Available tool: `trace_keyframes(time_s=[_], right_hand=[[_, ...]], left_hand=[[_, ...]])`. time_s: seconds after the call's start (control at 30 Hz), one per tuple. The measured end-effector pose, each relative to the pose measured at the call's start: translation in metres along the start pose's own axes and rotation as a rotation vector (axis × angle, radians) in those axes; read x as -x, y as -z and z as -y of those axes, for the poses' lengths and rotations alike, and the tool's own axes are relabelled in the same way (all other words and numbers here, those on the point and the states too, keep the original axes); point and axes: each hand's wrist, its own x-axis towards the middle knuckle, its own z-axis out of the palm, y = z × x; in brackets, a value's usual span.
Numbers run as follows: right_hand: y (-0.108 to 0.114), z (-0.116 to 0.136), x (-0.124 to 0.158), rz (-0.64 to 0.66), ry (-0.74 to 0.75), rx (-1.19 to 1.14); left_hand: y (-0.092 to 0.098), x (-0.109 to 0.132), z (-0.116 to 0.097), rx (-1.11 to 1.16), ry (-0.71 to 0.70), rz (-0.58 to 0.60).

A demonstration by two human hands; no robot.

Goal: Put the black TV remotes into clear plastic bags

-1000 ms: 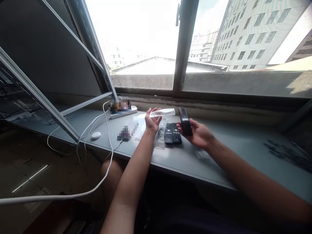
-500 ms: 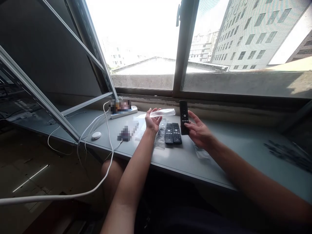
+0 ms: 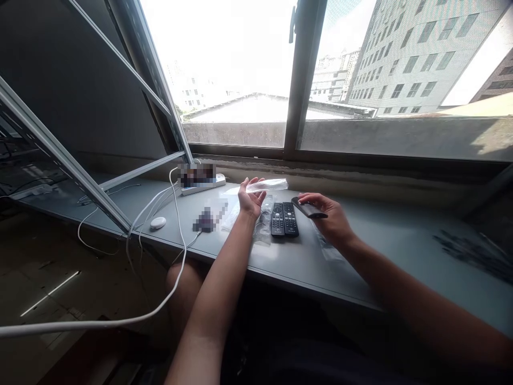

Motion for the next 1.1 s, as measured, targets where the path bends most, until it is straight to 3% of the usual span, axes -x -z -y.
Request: trace_keyframes(time_s=[0.2, 0.63, 0.77, 0.93, 1.1], right_hand=[[-0.001, 0.002, 0.001, 0.018, 0.077, 0.068], [-0.004, -0.009, -0.005, -0.183, -0.259, -0.172], [0.006, 0.005, -0.011, -0.187, -0.258, -0.207], [0.027, 0.015, -0.019, -0.101, -0.228, -0.149], [0.045, -0.006, -0.019, -0.247, -0.285, -0.185]], left_hand=[[-0.001, 0.002, 0.000, 0.002, 0.002, -0.003], [-0.003, 0.002, 0.001, 0.033, -0.037, -0.004], [-0.003, 0.001, 0.002, 0.000, -0.075, -0.020], [-0.003, -0.002, 0.003, -0.026, -0.063, -0.018], [-0.003, -0.003, 0.003, -0.091, -0.042, -0.001]])
